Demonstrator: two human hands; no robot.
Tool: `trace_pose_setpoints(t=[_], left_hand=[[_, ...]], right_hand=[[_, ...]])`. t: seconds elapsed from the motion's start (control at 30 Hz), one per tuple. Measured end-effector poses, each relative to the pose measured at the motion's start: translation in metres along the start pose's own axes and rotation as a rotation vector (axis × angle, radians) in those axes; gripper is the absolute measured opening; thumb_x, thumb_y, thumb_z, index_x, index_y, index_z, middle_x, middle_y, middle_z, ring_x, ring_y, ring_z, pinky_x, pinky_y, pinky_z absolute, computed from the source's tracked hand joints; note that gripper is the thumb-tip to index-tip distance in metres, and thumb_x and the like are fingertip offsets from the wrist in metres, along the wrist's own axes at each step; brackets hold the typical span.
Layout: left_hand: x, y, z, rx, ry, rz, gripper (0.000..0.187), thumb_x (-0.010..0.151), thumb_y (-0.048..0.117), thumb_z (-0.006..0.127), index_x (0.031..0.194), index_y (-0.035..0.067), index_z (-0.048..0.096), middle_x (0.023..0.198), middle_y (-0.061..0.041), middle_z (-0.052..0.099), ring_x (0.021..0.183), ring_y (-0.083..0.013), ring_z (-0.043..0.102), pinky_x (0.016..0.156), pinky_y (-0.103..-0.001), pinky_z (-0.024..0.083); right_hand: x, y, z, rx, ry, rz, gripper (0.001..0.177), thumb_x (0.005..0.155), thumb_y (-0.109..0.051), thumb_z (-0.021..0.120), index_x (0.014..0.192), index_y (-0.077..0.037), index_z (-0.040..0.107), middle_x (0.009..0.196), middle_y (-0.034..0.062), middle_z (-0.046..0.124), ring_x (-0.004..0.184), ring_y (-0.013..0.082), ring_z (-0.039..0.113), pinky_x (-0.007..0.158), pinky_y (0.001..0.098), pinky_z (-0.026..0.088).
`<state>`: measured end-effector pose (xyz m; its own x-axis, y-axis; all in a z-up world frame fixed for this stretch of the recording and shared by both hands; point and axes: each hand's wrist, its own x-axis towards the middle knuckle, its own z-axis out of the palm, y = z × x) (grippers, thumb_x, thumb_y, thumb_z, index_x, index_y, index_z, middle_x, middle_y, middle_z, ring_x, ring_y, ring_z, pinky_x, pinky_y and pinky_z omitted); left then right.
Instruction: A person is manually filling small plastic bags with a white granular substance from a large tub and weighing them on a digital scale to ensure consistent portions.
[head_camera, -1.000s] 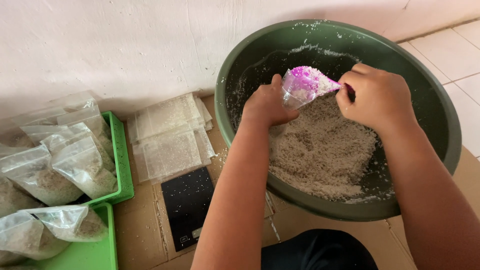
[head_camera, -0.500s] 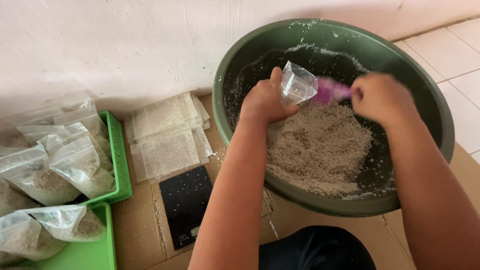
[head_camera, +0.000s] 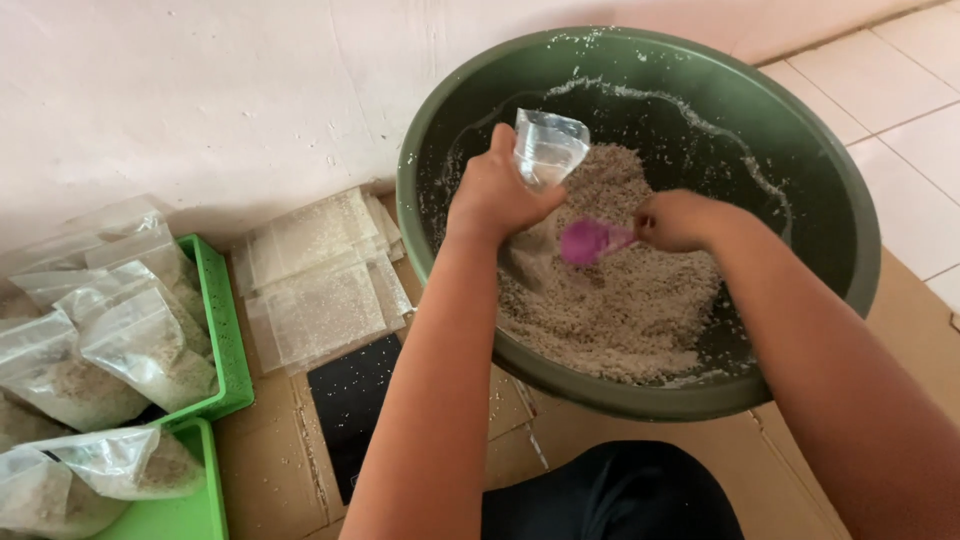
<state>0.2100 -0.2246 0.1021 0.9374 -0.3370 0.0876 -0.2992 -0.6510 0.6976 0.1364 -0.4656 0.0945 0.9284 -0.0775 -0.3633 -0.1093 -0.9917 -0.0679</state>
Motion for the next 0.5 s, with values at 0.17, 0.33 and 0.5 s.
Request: trace_pose_setpoints(t=[0.17,0.33,0.5], left_hand=[[-0.007,0.002,-0.006,-0.016,0.075,0.062,0.069,0.069,0.054,0.075,0.11,0.011,0.04,0.094,-0.024,0.067,0.089,-0.0433,0.07,0.073,-0.051,0.061],[-0.005,-0.003,0.0,-0.04,0.128,0.101,0.067,0.071,0.054,0.076,0.109,0.011,0.04,0.091,-0.022,0.068,0.085,-0.0418,0.071,0.068,-0.049,0.062],[-0.007,-0.004,-0.001,-0.118,0.18,0.117,0.066,0.07,0.048,0.078,0.108,0.01,0.04,0.089,-0.025,0.067,0.083,-0.0456,0.07,0.067,-0.055,0.06]], right_hand=[[0.006,-0.016,0.009,-0.27,-0.072,0.027,0.023,0.083,-0.018,0.063,0.097,-0.011,0.08,0.094,0.014,0.077,0.094,0.0339,0.073,0.078,0.0459,0.058],[0.011,-0.034,0.028,-0.248,-0.272,-0.098,0.027,0.089,-0.015,0.058,0.109,-0.005,0.074,0.105,0.0183,0.074,0.102,0.0375,0.07,0.084,0.0456,0.057],[-0.013,-0.055,-0.01,0.119,-0.149,-0.115,0.058,0.091,-0.039,0.064,0.133,0.0,0.059,0.13,0.024,0.062,0.12,0.0421,0.059,0.099,0.0509,0.049]])
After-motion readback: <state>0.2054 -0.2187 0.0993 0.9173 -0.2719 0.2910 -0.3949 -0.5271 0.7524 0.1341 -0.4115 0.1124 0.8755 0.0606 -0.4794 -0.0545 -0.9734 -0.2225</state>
